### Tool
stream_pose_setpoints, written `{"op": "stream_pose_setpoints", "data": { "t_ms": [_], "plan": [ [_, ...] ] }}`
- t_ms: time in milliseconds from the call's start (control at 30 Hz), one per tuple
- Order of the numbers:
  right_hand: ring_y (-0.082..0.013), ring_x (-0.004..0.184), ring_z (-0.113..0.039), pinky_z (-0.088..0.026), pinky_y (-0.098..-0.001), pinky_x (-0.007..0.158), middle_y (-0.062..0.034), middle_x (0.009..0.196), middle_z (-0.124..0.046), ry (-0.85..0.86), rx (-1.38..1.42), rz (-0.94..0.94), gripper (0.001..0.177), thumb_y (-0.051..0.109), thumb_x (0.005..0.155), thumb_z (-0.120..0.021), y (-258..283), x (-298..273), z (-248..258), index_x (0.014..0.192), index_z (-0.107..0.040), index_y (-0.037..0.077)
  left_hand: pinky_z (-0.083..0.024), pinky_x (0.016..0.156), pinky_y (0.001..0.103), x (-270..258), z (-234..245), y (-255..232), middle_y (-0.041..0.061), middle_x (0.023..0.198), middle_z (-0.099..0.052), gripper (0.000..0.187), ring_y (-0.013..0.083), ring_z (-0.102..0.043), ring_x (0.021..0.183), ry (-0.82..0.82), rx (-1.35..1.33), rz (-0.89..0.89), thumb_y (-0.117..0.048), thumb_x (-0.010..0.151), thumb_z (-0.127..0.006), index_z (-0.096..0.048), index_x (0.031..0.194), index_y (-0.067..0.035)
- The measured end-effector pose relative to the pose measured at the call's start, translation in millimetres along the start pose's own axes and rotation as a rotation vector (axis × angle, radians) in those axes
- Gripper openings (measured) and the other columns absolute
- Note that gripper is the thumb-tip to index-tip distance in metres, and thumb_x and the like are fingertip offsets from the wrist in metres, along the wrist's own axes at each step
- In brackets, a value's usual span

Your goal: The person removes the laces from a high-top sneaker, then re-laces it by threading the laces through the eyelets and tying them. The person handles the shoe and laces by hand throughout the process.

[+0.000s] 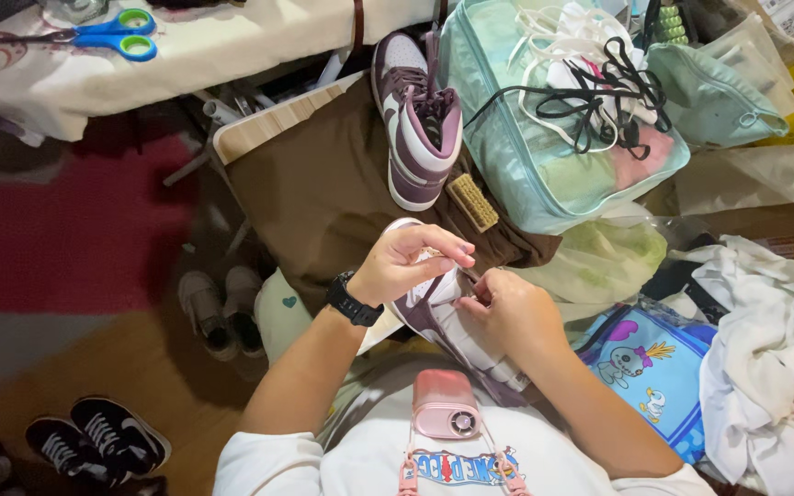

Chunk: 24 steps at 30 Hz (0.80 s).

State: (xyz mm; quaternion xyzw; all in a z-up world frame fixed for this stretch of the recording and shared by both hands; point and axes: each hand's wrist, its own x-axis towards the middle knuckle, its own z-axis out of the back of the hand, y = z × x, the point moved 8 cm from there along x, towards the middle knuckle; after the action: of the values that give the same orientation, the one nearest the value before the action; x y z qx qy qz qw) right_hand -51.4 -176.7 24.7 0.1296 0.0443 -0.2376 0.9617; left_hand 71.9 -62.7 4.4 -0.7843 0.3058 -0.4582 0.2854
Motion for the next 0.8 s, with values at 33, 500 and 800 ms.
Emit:
{"op": "stream_pose_setpoints", "data": {
  "t_ms": [33,500,800],
  "plan": [
    [-0.0314,0.077,-0.07,-0.054,-0.0433,0.067,-0.0096,0.089,-0.072,-0.011,0.013,0.02,0.035,0.04,0.077,-0.083,0.2,1.1,-0.6,0.09,-0.07,0.009,-0.053,0.109,0.037,0.4,0.0,-0.8,0.012,0.116,-0.073,0.015,0.0206,-0.068,0.122,0.002,0.004,-0.001,0.005,0.102,-0.065,-0.07,0.114,-0.001],
    [-0.0279,0.071,-0.069,-0.053,-0.0397,0.061,-0.0045,0.088,-0.072,-0.226,0.112,0.3,0.02,0.029,0.081,-0.079,16.5,-5.2,1.4,0.09,-0.075,0.012,-0.053,0.107,0.036,1.9,-1.0,-2.2,0.012,0.116,-0.073,0.014,0.0194,-0.068,0.12,0.004,0.024,0.008,0.004,0.103,-0.063,-0.07,0.114,-0.002],
    [-0.0282,0.078,-0.069,-0.053,-0.0436,0.065,-0.0051,0.082,-0.072,-0.221,0.104,0.347,0.017,0.027,0.078,-0.078,19.8,-8.0,-1.8,0.08,-0.073,0.011,-0.054,0.102,0.034,4.2,-0.4,-3.7,0.013,0.12,-0.072,0.014,0.0185,-0.07,0.114,0.001,0.075,0.032,0.004,0.101,-0.065,-0.07,0.113,-0.002]
  ]
}}
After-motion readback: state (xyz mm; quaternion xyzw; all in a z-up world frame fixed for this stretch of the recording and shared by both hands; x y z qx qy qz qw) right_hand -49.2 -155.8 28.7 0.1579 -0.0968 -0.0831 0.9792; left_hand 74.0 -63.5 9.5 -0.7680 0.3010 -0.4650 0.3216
